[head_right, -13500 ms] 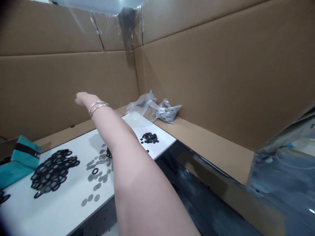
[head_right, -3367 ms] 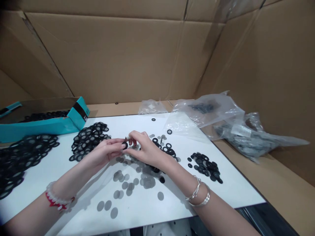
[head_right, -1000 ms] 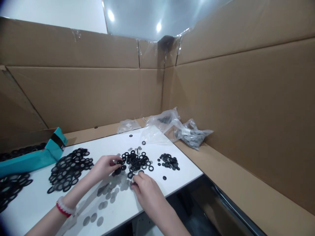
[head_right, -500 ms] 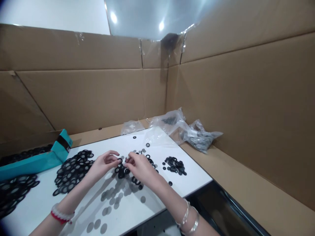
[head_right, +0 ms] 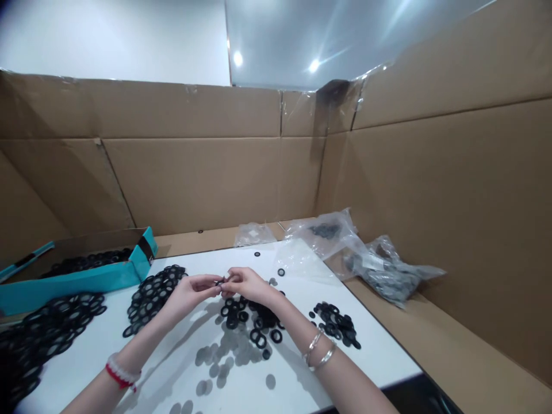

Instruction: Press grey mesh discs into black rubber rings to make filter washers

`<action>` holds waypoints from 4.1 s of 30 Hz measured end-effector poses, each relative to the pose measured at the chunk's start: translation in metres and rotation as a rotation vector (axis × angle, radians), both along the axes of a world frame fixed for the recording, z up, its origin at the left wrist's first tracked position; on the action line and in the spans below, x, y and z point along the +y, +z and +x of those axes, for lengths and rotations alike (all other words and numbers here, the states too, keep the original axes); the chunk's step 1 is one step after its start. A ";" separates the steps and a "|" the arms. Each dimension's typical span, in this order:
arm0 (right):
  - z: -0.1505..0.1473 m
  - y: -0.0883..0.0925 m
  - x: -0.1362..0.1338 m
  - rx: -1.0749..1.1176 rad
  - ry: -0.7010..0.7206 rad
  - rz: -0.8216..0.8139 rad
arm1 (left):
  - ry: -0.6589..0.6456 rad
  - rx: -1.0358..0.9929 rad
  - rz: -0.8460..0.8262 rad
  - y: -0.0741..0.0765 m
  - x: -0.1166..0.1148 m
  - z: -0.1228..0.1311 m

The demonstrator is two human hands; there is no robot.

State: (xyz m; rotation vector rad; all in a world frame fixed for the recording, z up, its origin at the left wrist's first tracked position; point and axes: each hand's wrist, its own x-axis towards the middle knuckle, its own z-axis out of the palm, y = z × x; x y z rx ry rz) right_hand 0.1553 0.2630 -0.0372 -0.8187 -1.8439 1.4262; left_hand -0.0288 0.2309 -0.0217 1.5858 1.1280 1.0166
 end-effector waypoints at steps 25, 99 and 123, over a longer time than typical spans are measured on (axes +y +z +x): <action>-0.003 0.000 -0.024 -0.194 0.066 0.218 | 0.047 -0.095 -0.312 -0.002 -0.014 -0.006; -0.004 -0.002 -0.028 -0.186 0.001 0.307 | 0.082 -0.231 -0.238 -0.002 -0.028 0.009; -0.003 -0.002 -0.027 -0.098 0.098 0.211 | 0.020 -0.300 -0.379 -0.008 -0.027 0.004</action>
